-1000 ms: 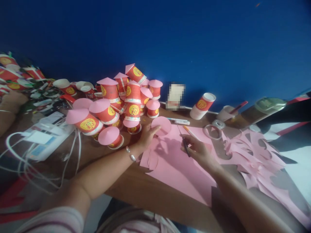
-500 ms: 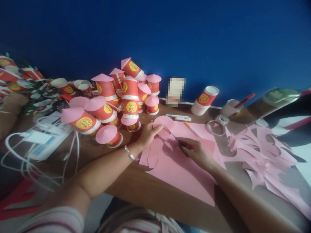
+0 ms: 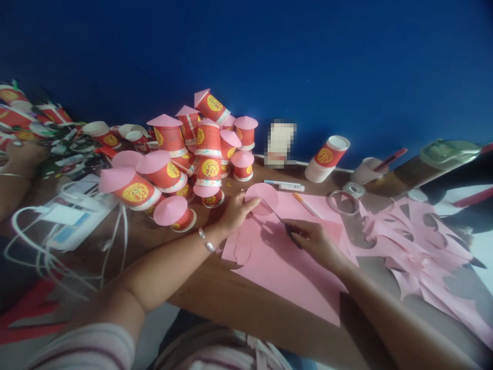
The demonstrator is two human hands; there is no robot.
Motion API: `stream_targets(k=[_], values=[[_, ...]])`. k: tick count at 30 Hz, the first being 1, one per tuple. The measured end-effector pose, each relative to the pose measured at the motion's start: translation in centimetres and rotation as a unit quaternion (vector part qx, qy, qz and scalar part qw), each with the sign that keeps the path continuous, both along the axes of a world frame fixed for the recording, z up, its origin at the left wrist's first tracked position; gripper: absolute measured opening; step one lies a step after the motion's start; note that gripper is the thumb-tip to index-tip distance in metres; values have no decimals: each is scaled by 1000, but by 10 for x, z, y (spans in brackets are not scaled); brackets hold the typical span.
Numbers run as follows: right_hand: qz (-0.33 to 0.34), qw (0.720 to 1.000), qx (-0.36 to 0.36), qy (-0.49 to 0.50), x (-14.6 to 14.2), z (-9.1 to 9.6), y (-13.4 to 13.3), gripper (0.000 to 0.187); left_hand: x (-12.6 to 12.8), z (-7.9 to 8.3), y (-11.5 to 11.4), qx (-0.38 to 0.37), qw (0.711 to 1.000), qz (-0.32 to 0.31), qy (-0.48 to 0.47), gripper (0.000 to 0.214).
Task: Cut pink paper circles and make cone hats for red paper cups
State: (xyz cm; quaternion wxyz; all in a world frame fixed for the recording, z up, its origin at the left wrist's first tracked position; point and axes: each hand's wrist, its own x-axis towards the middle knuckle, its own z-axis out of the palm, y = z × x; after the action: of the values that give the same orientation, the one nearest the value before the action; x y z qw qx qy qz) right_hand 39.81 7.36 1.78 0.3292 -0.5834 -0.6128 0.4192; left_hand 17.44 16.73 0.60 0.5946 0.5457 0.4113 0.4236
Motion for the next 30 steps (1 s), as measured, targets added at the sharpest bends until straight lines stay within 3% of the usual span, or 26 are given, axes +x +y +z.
stream_targets(k=[21,30], values=[[12,1000,9,-21,-1,6,-1,43,0,-1,1,37,999,-7,-13,33],[16,999,15,-45,-2,11,-1,44,0,-6,2,17,999,3,-33,32]])
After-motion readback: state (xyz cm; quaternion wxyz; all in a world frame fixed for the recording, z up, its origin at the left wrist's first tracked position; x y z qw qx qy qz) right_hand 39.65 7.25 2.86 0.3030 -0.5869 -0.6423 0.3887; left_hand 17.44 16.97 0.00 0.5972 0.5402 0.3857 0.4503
